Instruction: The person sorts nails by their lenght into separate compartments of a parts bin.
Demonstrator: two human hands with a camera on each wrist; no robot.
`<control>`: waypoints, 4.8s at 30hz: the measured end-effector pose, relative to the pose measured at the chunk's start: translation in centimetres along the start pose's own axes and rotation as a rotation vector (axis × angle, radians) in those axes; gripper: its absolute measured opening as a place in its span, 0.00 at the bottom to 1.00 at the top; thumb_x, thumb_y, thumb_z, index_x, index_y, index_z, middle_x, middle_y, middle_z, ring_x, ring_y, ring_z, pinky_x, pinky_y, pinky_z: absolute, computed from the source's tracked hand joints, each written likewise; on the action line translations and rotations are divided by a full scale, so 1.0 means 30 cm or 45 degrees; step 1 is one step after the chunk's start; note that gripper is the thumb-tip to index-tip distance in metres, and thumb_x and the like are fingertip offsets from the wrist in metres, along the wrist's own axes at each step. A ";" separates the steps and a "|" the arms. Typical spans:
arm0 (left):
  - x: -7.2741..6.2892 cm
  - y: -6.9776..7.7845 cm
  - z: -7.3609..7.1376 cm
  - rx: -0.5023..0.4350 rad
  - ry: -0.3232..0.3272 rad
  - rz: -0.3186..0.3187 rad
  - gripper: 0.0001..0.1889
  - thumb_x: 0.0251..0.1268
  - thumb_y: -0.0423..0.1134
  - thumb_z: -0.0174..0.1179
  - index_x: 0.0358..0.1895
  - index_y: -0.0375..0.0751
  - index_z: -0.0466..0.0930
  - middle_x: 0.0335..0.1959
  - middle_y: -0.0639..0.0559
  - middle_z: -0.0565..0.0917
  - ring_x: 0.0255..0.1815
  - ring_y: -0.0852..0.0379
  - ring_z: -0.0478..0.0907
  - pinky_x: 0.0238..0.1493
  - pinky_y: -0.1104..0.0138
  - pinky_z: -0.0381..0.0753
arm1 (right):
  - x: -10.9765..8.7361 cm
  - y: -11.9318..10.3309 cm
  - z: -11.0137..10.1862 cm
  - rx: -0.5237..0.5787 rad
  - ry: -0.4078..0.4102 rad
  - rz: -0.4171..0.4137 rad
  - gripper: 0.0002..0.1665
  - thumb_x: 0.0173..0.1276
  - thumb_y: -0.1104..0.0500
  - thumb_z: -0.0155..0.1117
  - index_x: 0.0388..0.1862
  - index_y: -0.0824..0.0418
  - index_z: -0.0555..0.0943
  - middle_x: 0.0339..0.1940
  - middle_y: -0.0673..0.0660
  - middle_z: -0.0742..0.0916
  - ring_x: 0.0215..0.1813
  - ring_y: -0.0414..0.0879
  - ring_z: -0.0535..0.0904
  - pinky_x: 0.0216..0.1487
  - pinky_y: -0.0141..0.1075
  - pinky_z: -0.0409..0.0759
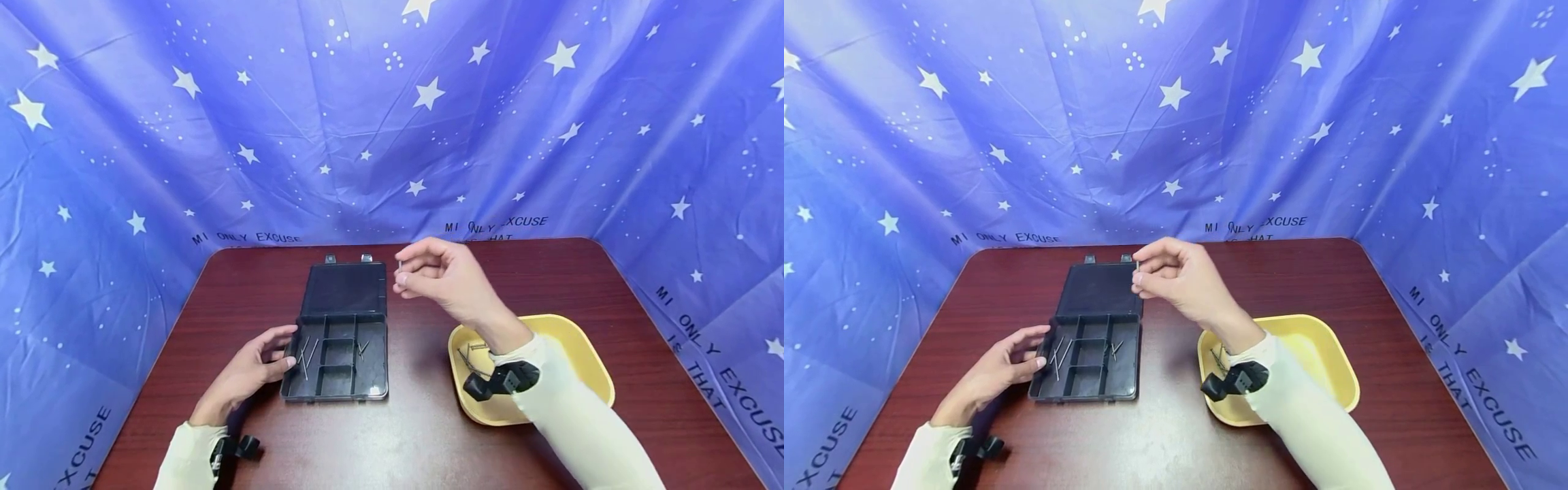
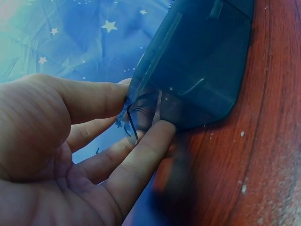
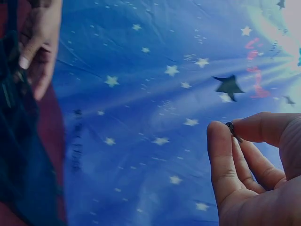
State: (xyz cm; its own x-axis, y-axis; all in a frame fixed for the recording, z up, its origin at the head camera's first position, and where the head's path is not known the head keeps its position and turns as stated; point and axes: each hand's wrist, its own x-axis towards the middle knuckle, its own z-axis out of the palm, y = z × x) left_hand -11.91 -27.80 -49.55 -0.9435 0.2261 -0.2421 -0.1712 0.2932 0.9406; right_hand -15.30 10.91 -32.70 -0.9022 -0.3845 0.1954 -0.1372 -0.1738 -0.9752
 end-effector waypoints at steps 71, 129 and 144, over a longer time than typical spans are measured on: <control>0.001 -0.001 -0.009 -0.016 -0.026 0.010 0.36 0.70 0.32 0.69 0.78 0.41 0.66 0.74 0.28 0.69 0.54 0.49 0.79 0.45 0.60 0.88 | -0.024 0.210 -0.045 -0.105 -0.045 0.455 0.21 0.68 0.69 0.71 0.58 0.72 0.79 0.40 0.64 0.90 0.40 0.50 0.91 0.47 0.45 0.91; 0.000 0.001 -0.002 -0.029 -0.026 -0.021 0.36 0.71 0.33 0.69 0.79 0.42 0.65 0.76 0.28 0.67 0.56 0.54 0.79 0.47 0.60 0.88 | -0.403 0.399 -0.380 -1.041 -0.073 0.456 0.20 0.50 0.68 0.81 0.42 0.61 0.85 0.29 0.49 0.85 0.30 0.36 0.78 0.34 0.29 0.78; -0.005 -0.006 -0.014 -0.039 -0.022 -0.024 0.36 0.71 0.33 0.69 0.79 0.41 0.65 0.75 0.28 0.68 0.56 0.54 0.80 0.46 0.60 0.89 | -0.394 0.403 -0.363 -0.858 -0.066 0.559 0.14 0.56 0.69 0.74 0.43 0.66 0.87 0.29 0.51 0.86 0.32 0.38 0.79 0.34 0.28 0.78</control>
State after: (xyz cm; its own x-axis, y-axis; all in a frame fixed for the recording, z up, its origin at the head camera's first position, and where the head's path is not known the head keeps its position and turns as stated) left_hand -11.85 -28.27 -49.59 -0.9350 0.2372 -0.2636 -0.1977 0.2686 0.9427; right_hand -10.74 23.23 -47.94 -0.9133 -0.3350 -0.2316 -0.0067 0.5810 -0.8139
